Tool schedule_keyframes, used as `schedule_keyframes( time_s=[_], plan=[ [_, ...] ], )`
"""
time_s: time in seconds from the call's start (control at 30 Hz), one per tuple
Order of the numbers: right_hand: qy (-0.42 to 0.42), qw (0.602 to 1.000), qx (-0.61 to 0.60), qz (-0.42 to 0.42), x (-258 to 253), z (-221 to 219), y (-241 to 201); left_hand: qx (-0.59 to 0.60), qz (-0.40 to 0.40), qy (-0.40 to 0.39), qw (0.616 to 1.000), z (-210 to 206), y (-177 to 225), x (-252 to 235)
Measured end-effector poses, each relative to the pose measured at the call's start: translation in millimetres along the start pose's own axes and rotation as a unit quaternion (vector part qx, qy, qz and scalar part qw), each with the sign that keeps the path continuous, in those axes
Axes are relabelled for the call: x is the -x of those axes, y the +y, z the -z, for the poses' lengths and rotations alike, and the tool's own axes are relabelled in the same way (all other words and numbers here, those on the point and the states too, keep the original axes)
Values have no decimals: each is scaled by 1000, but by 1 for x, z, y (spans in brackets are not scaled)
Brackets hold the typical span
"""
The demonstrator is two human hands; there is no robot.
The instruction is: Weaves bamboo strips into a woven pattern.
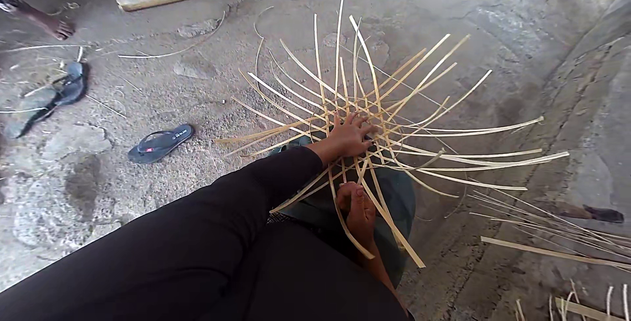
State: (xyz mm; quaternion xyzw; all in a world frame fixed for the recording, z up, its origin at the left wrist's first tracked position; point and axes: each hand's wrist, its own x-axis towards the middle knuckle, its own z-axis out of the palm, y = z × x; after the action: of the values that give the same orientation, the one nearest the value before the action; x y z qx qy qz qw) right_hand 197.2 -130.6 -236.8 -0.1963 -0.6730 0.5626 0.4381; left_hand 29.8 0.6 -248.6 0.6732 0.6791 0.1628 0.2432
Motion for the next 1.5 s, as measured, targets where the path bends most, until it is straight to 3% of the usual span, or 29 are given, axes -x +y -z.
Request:
schedule_keyframes(
  time_s=[0.13, 0.27, 0.53, 0.73, 0.93, 1.2, 1.3, 1.5],
  plan=[
    [13, 998, 51, 39, 2, 7, 9, 5, 1, 4, 1000, -1, -1, -2],
    [44, 998, 6, 50, 2, 1, 10, 9, 6, -2, 1000, -2, -2, -4],
    [26, 990, 74, -119, -8, -10, -15, -3, 6, -3, 1000, 0, 0, -3],
    [-33, 990, 137, 24, 3, 11, 2, 12, 0, 19, 1000, -3, -2, 0],
    [-76, 967, 228, 84, 20, 24, 10, 23, 1, 11, 1000, -2, -3, -1],
    [-30, 981, 183, 56, 7, 15, 0, 22, -5, 7, 1000, 3, 1, 5],
    [-7, 976, 201, 83, 0, 9, 1, 16, -9, 12, 1000, 0, 0, 4],
    [-51, 969, 214, 114, -3, 11, 5, 17, -5, 8, 1000, 2, -1, 3]
  ],
)
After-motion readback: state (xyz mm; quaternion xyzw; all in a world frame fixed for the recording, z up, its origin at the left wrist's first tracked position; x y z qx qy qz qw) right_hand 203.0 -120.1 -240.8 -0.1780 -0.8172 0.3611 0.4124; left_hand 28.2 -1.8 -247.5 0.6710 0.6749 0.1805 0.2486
